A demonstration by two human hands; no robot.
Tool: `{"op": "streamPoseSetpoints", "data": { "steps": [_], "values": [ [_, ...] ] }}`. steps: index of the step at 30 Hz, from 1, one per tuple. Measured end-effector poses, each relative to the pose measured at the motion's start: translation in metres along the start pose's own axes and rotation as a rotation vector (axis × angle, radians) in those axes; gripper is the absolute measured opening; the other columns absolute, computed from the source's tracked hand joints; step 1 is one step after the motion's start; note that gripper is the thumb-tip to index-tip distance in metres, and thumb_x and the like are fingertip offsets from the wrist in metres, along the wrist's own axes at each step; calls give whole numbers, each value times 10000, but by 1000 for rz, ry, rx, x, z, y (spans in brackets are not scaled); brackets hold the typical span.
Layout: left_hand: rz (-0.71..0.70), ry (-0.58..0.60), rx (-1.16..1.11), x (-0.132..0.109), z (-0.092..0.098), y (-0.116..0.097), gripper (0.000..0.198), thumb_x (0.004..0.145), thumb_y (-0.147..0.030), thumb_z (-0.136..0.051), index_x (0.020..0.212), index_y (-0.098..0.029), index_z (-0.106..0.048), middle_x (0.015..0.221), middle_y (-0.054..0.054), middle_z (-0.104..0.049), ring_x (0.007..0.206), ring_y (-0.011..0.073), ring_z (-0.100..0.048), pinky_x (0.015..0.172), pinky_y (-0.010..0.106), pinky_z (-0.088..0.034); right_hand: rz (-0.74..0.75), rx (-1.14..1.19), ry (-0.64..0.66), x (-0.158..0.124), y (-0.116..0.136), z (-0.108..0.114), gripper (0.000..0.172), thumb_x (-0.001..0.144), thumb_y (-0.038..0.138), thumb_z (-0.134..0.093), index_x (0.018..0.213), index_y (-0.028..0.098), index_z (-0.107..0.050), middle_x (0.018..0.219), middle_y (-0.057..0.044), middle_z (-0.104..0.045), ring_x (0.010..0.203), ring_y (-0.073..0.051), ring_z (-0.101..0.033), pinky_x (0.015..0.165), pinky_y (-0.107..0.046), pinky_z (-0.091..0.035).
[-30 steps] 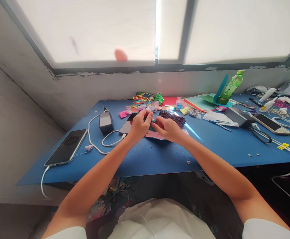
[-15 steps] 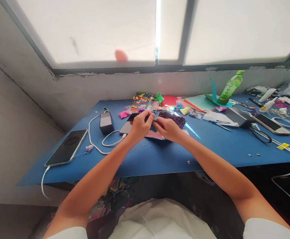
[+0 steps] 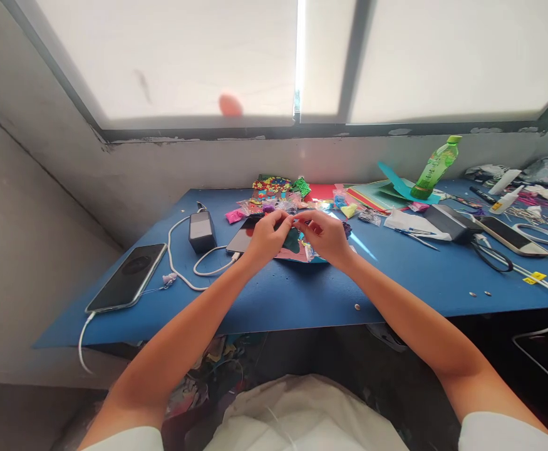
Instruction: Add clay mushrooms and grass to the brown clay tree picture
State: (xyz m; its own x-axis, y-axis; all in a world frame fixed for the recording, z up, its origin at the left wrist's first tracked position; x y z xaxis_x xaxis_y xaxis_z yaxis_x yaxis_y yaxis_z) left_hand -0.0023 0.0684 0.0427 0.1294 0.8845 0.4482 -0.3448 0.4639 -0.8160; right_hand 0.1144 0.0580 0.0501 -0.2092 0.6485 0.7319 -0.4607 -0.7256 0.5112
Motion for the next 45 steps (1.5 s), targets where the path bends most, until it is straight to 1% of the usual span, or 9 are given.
{"op": "streamPoseSetpoints", "data": {
  "steps": [4,10,18,21,23,28,37,41,45],
  "values": [
    [-28,9,8,-2,-1,-3,199,848,-318,-478,706,-196,-546,637,-19,-526,599,129,-469,562,254,-366,-1,23,-14,-1,0,1,381,914,513,-487,834,179,-651,720,-40,-664,574,-131,-585,539,-244,-449],
    [-96,10,100,-3,4,-13,212,846,-290,-496,663,-196,-549,602,-21,-530,618,139,-469,598,271,-341,4,63,-16,-2,2,-1,350,908,523,-489,841,195,-593,774,-40,-664,535,-111,-566,512,-241,-445],
    [-50,28,103,-3,3,-9,310,853,-349,-452,610,-187,-555,563,-13,-510,571,135,-454,563,275,-334,-7,70,39,-3,4,-3,242,948,402,-375,801,217,-428,602,46,-518,465,-88,-483,488,-217,-393],
    [-18,33,85,-1,3,-5,322,836,-363,-450,594,-183,-561,540,-14,-493,542,129,-440,531,270,-322,15,44,33,-3,6,-1,256,940,362,-396,742,211,-453,575,39,-503,481,-92,-458,498,-224,-367],
    [0,31,73,0,4,-2,323,825,-369,-449,590,-180,-565,541,-12,-495,533,126,-435,515,265,-314,37,32,14,-2,6,-1,243,921,359,-444,744,203,-503,613,20,-545,501,-96,-456,507,-231,-361],
    [28,21,57,3,5,2,326,811,-364,-450,573,-176,-569,520,-17,-480,507,119,-429,501,258,-313,94,24,-30,-1,8,1,120,862,274,-547,779,199,-591,738,-9,-622,542,-98,-463,533,-236,-383],
    [53,-7,93,3,9,6,331,798,-363,-462,550,-181,-585,519,-16,-504,531,128,-463,540,263,-323,158,-17,-46,0,13,7,108,820,153,-626,719,187,-631,656,26,-478,570,-99,-408,552,-228,-361],
    [60,-38,107,3,13,8,328,801,-383,-445,568,-192,-576,522,-20,-466,551,139,-448,556,276,-311,175,-18,-36,-1,14,6,117,806,120,-638,718,195,-658,637,34,-455,564,-95,-396,542,-224,-340],
    [73,-23,108,3,11,9,321,787,-391,-442,568,-195,-573,519,-18,-458,546,143,-440,550,284,-302,187,-25,-28,-2,15,5,130,801,103,-635,717,197,-668,628,38,-446,562,-92,-396,537,-222,-326]
  ]
}}
Point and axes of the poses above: each hand's wrist, its own x-axis towards the middle knuckle, its own z-axis out of the back of the hand, y = z × x, the point moved 10 cm from there along x, towards the middle knuckle
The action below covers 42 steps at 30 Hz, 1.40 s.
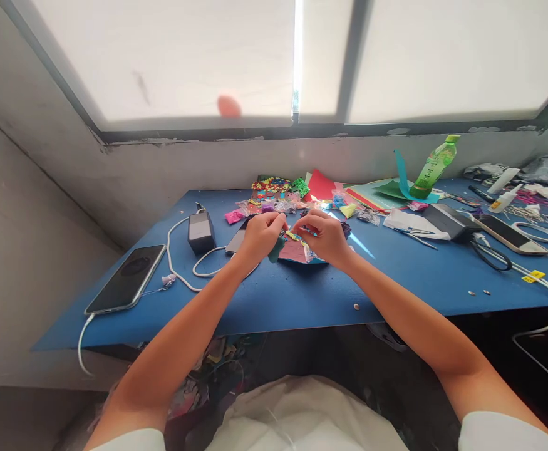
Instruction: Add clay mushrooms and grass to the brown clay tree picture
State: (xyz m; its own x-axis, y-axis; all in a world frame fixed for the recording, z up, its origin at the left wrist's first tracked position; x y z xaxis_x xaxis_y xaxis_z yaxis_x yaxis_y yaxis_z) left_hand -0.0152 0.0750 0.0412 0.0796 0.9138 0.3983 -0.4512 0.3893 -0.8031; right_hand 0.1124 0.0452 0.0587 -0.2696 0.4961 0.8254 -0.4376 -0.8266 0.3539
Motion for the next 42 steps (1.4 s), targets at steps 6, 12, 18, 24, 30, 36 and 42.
{"op": "streamPoseSetpoints", "data": {
  "steps": [6,12,18,24,30,36,42],
  "values": [
    [15,21,-8,1,-2,1,324,766,-392,-449,542,-195,-573,510,-6,-478,556,152,-464,565,286,-322,9,-6,19,-1,0,-3,136,800,101,-622,713,196,-666,629,41,-448,551,-85,-398,533,-221,-316],
    [51,62,-85,-1,-9,5,266,727,-377,-495,558,-189,-576,516,-22,-438,504,126,-429,495,253,-328,-1,-20,45,-1,0,-5,139,831,161,-602,714,201,-666,638,28,-470,548,-93,-399,530,-227,-319],
    [71,118,-174,-4,-13,-2,229,682,-349,-576,542,-173,-620,533,-15,-493,501,102,-433,476,227,-345,3,-26,73,-2,-2,-7,156,854,210,-593,721,200,-673,640,21,-485,538,-93,-390,523,-229,-320],
    [97,142,-232,-3,-12,-3,242,649,-394,-691,566,-167,-696,500,-15,-511,480,87,-424,458,222,-340,8,-25,45,-1,0,-2,175,865,248,-590,724,204,-684,606,25,-478,525,-93,-390,520,-227,-320],
    [113,165,-259,-5,-11,-2,316,583,-460,-769,697,-165,-768,598,21,-626,533,108,-487,477,235,-387,-40,-33,-49,-3,-5,4,322,894,337,-559,606,197,-596,571,13,-497,537,-108,-411,517,-235,-329],
    [100,98,-255,-3,-3,-1,310,561,-464,-787,637,-168,-741,601,16,-625,588,122,-502,554,254,-387,-68,-24,-79,-5,-6,3,327,900,454,-565,706,210,-666,589,5,-527,521,-114,-418,522,-252,-347],
    [108,57,-284,0,-1,3,329,575,-467,-782,593,-163,-657,558,-12,-550,541,105,-454,514,245,-343,-94,-4,-39,-4,-6,0,344,913,491,-521,776,211,-668,614,-4,-534,524,-121,-425,541,-263,-366]
  ]
}}
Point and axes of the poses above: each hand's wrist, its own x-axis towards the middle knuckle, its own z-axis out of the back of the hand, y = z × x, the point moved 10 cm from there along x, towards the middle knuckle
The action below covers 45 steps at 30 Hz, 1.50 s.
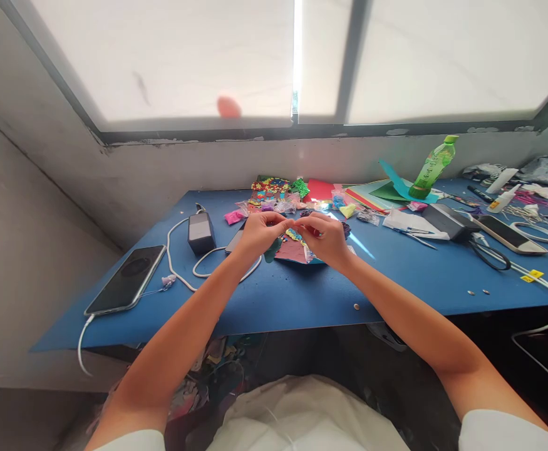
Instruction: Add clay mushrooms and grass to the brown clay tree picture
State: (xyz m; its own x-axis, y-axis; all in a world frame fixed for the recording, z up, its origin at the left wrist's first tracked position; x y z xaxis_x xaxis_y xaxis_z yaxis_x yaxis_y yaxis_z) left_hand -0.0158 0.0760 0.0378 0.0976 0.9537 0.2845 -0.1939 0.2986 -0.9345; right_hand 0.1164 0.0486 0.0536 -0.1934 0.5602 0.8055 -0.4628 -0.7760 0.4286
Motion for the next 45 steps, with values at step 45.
{"op": "streamPoseSetpoints", "data": {
  "steps": [45],
  "values": [
    [35,47,-276,-6,-19,13,349,741,-398,-691,573,-183,-474,477,-61,-394,426,61,-391,396,185,-365,-120,163,-27,0,-3,0,309,842,497,-619,795,193,-648,716,-20,-652,550,-107,-532,528,-245,-430]
  ]
}}
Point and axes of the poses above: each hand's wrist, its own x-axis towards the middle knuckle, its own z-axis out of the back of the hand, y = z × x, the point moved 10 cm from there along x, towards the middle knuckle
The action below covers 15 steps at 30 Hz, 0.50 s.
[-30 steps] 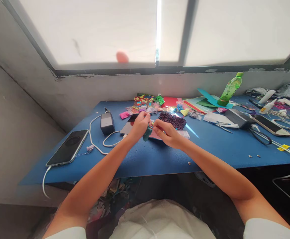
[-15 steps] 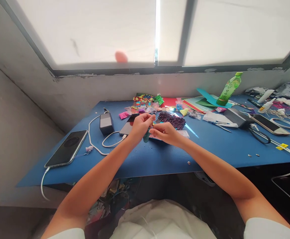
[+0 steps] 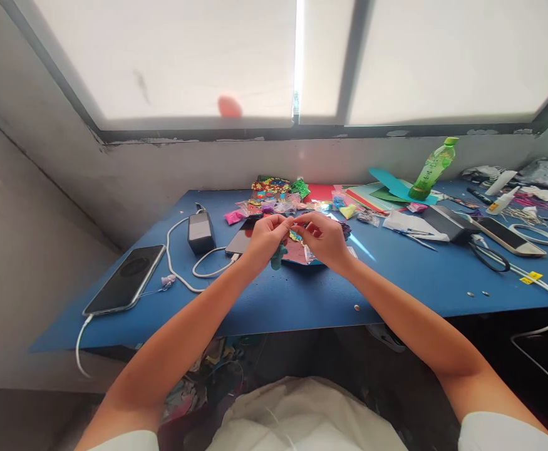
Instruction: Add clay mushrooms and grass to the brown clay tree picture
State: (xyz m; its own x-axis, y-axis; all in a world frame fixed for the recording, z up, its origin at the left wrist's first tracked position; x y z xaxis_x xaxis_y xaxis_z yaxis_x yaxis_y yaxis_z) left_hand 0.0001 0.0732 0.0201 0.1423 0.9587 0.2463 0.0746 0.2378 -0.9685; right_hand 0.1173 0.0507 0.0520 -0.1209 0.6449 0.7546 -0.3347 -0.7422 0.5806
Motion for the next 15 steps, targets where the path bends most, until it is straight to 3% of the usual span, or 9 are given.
{"op": "streamPoseSetpoints", "data": {
  "steps": [8,15],
  "values": [
    [-88,-3,91,0,1,-8,344,743,-370,-697,555,-179,-482,459,-58,-407,424,57,-349,404,189,-320,-127,134,30,1,-13,-3,492,741,665,-643,713,174,-677,615,-15,-636,460,-97,-507,436,-237,-406],
    [-173,-42,171,-3,3,-20,255,748,-295,-691,595,-183,-520,497,-53,-449,469,82,-396,451,219,-313,-181,199,47,2,-15,-4,463,721,629,-680,736,166,-674,602,-12,-621,449,-100,-525,436,-239,-404]
  ]
}}
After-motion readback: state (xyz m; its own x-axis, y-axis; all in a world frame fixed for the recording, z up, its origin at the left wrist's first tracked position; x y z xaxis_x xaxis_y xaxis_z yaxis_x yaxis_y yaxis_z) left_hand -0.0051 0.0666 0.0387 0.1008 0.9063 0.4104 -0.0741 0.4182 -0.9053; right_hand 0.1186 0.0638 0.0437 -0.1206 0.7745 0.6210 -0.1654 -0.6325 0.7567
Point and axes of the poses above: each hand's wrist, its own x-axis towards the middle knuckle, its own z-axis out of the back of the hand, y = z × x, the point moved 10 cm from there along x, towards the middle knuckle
